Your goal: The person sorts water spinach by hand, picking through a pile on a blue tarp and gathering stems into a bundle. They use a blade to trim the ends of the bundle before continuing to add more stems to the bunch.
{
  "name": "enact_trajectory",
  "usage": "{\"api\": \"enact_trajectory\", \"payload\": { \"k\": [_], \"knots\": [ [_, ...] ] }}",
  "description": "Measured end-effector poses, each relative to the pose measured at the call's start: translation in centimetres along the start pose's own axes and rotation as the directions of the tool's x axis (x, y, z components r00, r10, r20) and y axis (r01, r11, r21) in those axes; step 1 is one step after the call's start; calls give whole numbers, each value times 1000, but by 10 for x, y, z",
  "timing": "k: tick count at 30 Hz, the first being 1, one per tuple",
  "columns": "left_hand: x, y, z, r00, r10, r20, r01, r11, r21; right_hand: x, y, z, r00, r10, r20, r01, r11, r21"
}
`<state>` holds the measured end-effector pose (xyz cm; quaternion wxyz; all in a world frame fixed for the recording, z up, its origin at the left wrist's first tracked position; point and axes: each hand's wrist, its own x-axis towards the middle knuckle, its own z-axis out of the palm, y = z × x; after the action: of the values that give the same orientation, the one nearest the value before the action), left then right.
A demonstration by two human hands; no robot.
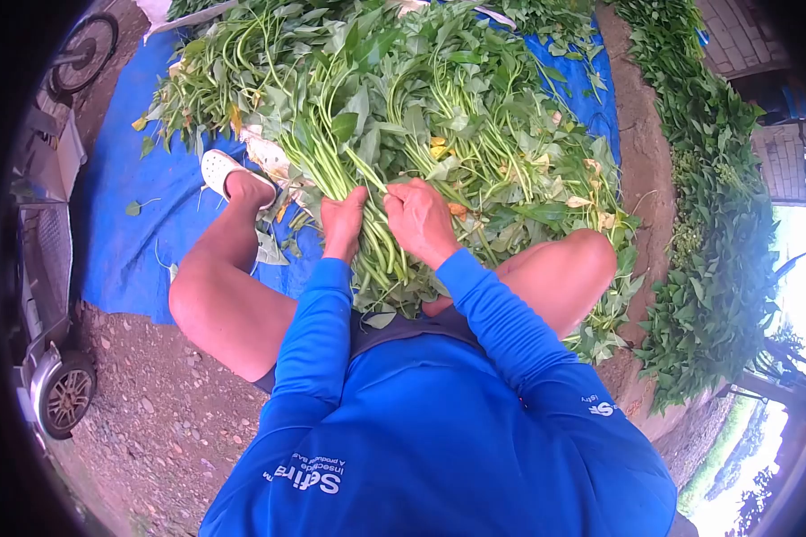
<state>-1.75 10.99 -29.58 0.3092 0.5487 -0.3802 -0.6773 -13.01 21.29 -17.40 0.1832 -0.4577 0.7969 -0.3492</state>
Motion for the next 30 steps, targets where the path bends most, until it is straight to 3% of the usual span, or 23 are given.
{"api": "enact_trajectory", "payload": {
  "k": [1,4,8,10,13,14,17,21,22,26,30],
  "knots": [
    [2,-8,-1,999,-16,38,21,993,-118,-9,14,18,996,17,93,-11,998,-57],
    [6,-17,-9,989,-123,79,134,979,-152,-20,17,34,968,209,139,-221,972,80],
    [2,-15,-17,941,-281,188,324,909,-263,-19,21,34,868,439,234,-459,888,36],
    [4,-20,-21,924,-300,235,362,886,-289,-22,37,49,878,435,198,-444,896,0],
    [10,-43,-16,935,-349,68,346,852,-392,-23,42,55,854,466,231,-483,875,21],
    [14,-51,-19,941,-329,79,331,848,-414,-23,40,54,838,483,255,-508,860,41],
    [-23,-7,-6,996,-92,-17,85,965,-247,-23,34,55,855,455,247,-472,882,9],
    [-13,-10,-18,962,-122,245,182,954,-238,-19,27,51,840,452,299,-500,859,108],
    [-17,-6,-16,966,-136,219,195,942,-274,-18,40,62,881,383,278,-449,863,232],
    [-17,-3,-14,976,-118,184,176,922,-344,-21,43,70,789,548,277,-590,553,588],
    [-22,-2,-6,997,-66,34,73,953,-295,-29,33,71,848,497,184,-519,709,478]
  ]
}}
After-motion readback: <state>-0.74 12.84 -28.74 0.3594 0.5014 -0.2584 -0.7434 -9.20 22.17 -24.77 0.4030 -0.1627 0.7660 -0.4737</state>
